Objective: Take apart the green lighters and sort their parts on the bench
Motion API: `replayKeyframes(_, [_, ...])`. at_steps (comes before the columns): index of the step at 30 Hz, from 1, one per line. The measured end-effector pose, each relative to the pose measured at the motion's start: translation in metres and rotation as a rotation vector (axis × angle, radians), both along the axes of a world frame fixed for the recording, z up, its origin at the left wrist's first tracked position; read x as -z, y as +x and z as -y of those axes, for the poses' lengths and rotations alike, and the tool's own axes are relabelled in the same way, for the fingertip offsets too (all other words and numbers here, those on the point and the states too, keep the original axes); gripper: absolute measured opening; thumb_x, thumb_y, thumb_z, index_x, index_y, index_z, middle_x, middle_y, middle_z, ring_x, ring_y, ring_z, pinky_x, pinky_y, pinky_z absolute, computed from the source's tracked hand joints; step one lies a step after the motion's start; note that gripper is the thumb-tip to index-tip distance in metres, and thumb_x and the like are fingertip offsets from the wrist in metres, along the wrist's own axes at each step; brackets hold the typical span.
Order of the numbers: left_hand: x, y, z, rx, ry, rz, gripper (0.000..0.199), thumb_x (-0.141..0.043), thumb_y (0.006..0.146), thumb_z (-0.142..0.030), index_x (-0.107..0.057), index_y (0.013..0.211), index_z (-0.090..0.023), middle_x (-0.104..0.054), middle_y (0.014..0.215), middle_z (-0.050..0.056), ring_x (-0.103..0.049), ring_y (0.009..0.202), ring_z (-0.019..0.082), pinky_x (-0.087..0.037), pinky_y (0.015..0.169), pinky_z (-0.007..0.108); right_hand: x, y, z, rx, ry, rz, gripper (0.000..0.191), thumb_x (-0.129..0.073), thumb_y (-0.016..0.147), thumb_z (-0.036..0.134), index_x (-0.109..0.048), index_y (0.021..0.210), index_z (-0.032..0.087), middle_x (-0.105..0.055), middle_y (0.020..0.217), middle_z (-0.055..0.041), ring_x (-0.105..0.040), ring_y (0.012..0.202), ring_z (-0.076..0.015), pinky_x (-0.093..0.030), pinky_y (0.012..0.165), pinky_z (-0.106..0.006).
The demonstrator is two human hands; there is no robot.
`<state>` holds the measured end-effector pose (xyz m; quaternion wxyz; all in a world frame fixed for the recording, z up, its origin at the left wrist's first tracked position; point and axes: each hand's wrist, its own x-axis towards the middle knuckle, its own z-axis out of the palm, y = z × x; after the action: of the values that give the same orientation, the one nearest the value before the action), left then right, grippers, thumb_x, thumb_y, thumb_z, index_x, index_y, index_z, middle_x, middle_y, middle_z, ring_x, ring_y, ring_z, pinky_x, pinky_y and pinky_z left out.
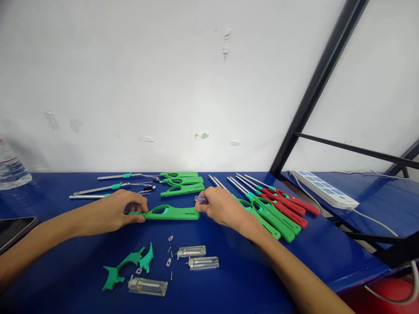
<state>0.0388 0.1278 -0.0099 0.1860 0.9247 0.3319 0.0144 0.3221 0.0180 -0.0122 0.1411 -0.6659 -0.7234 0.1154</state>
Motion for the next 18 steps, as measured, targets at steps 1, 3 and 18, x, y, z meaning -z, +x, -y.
replayKeyframes(1, [0.0007,-0.0001,-0.0004,-0.002,0.004,-0.001,0.023,-0.06,0.084,-0.048,-0.071,0.086,-0.028,-0.068,0.084,0.0,-0.062,0.081,0.02,-0.044,0.067,0.029,0.0015,0.0006,-0.0007,0.003,0.004,0.0,0.012,-0.068,0.085,0.029,-0.073,0.078,0.022,-0.073,0.075,0.001,-0.061,0.068,-0.014,-0.037,0.063,-0.024])
replayKeyframes(3, [0.0021,-0.0001,-0.0011,-0.002,0.012,-0.003,0.023,-0.061,0.084,-0.049,-0.071,0.086,-0.028,-0.067,0.084,0.0,-0.062,0.082,0.021,-0.044,0.068,0.029,0.0037,0.0014,-0.0017,0.009,0.012,0.001,0.01,-0.069,0.085,0.028,-0.073,0.079,0.022,-0.074,0.079,0.0001,-0.063,0.072,-0.0153,-0.038,0.065,-0.024])
replayKeyframes(18, [-0.0037,0.0002,0.0022,0.02,-0.006,0.009,0.026,-0.06,0.083,-0.05,-0.074,0.087,-0.028,-0.07,0.089,0.002,-0.063,0.084,0.022,-0.046,0.069,0.03,-0.0041,0.0008,0.0003,-0.016,-0.015,-0.083,0.024,-0.06,0.091,0.038,-0.072,0.085,0.018,-0.071,0.078,-0.0002,-0.058,0.068,-0.0141,-0.039,0.062,-0.025])
